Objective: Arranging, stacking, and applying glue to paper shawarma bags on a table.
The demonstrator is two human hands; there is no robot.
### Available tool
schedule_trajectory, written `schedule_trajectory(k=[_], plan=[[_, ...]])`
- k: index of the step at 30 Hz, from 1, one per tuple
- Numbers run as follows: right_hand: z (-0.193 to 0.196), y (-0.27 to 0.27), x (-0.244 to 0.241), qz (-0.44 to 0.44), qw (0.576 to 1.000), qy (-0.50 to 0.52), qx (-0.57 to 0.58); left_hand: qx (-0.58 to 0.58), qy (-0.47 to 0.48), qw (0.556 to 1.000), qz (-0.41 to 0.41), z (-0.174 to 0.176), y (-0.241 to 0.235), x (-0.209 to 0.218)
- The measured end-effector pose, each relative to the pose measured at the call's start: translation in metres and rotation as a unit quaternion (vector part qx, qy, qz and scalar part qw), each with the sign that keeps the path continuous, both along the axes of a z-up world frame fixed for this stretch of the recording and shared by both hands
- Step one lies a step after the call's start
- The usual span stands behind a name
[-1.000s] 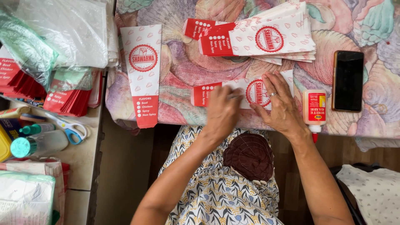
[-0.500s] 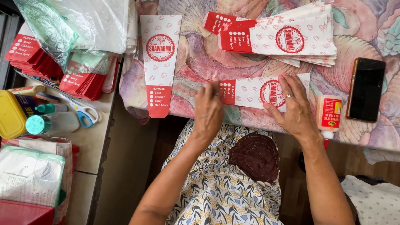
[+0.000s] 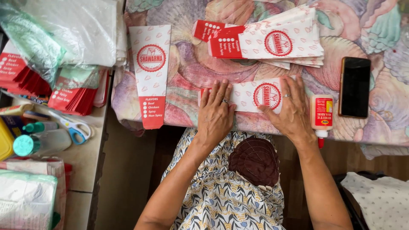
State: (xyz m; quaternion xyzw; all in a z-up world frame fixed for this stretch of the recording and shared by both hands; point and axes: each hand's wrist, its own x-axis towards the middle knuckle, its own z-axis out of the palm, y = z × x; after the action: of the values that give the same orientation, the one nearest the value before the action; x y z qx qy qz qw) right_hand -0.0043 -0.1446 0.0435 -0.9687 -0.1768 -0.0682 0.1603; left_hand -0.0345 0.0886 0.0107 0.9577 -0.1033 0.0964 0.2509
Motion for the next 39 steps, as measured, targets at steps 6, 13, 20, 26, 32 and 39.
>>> schedule_trajectory(k=[6, 13, 20, 26, 32, 39], plan=[[-0.006, -0.017, 0.016, -0.104, 0.992, -0.001, -0.072, 0.0, 0.009, 1.0, 0.002, -0.002, 0.001, 0.0], [-0.001, 0.061, -0.012, 0.039, 0.992, -0.119, 0.011, 0.024, 0.05, 0.998, 0.007, 0.002, -0.001, 0.001], [0.002, 0.019, -0.003, -0.077, 0.995, 0.013, -0.061, 0.026, 0.049, 0.998, 0.0, 0.001, 0.0, 0.001], [0.015, 0.017, -0.008, -0.122, 0.991, -0.005, -0.054, 0.041, 0.046, 0.998, -0.003, -0.001, -0.001, 0.0], [-0.017, 0.048, -0.067, -0.017, 0.999, 0.028, -0.035, 0.053, 0.039, 0.998, -0.019, -0.006, 0.0, 0.0], [-0.008, -0.008, -0.096, -0.146, 0.981, 0.099, -0.086, 0.063, 0.051, 0.995, -0.063, 0.008, 0.006, -0.003]])
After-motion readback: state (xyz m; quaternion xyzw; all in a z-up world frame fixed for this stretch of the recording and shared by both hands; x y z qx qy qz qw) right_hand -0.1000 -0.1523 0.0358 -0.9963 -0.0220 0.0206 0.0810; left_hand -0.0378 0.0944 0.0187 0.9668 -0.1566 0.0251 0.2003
